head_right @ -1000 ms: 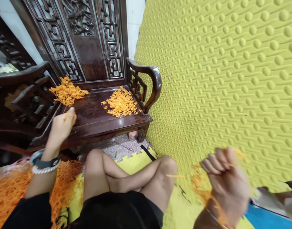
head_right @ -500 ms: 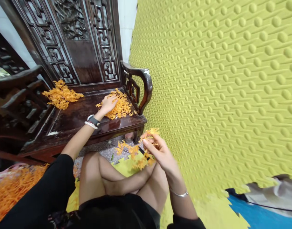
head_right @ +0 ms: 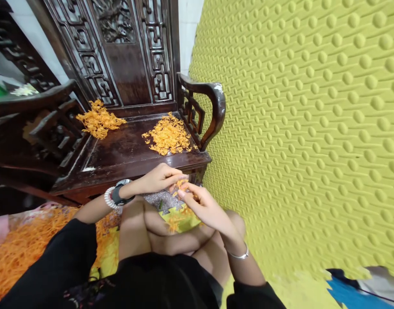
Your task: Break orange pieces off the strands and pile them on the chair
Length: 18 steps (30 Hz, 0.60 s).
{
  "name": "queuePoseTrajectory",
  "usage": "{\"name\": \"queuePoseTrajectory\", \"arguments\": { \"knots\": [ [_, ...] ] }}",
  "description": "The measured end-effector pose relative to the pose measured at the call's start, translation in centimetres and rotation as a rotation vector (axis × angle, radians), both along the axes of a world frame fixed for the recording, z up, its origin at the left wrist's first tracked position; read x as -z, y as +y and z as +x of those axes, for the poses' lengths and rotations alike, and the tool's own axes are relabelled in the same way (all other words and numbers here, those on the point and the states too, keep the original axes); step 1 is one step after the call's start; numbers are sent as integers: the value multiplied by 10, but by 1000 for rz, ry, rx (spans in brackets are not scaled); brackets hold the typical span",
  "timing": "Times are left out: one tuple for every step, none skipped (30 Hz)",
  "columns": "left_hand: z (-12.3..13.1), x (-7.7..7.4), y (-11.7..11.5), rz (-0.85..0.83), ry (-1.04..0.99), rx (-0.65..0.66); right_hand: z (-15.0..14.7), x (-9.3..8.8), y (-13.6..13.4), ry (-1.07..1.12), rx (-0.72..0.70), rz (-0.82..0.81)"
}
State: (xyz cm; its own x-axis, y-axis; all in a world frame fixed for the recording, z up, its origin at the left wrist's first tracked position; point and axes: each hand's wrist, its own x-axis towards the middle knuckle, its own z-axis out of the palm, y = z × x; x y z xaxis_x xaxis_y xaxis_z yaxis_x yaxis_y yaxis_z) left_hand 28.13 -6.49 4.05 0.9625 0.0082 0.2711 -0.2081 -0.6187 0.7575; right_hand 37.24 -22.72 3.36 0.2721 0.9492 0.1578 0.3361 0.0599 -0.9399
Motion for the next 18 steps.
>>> {"name": "queuePoseTrajectory", "arguments": {
  "knots": [
    [4,6,6,-73,1,-43,-1,1,2,-8,18,5],
    [9,10,14,-154,-18,-122,-3,2,3,-14,28,7],
    [16,14,25,-242,-53,-223,-5,2,3,-21,40,12],
    [22,16,38,-333,-103,-333,-6,1,1,-27,60,23],
    [28,18,54,-417,-162,-449,-7,-1,-1,-25,89,40],
    [34,19,72,-461,-229,-556,-8,-3,-3,-10,129,65],
    [40,19,90,-446,-296,-664,-7,-5,-5,16,178,91],
    [46,19,108,-371,-321,-746,-5,-7,-6,48,227,111],
    [51,20,123,-267,-316,-803,-1,-8,-6,89,265,124],
    [56,21,136,-157,-293,-839,3,-8,-5,139,278,130],
    [62,22,145,-62,-256,-852,8,-8,-2,191,274,135],
    [67,24,151,7,-222,-852,14,-5,1,238,264,141],
    [73,25,153,52,-200,-847,18,-3,4,282,250,151],
    [77,27,152,74,-191,-846,22,0,8,320,236,163],
    [81,28,147,87,-191,-850,25,3,10,353,225,176],
    [83,28,139,108,-197,-851,27,5,12,378,220,188],
    [83,27,128,127,-213,-832,28,6,13,395,225,202],
    [80,26,114,129,-234,-780,28,7,13,404,240,214]
  ]
}}
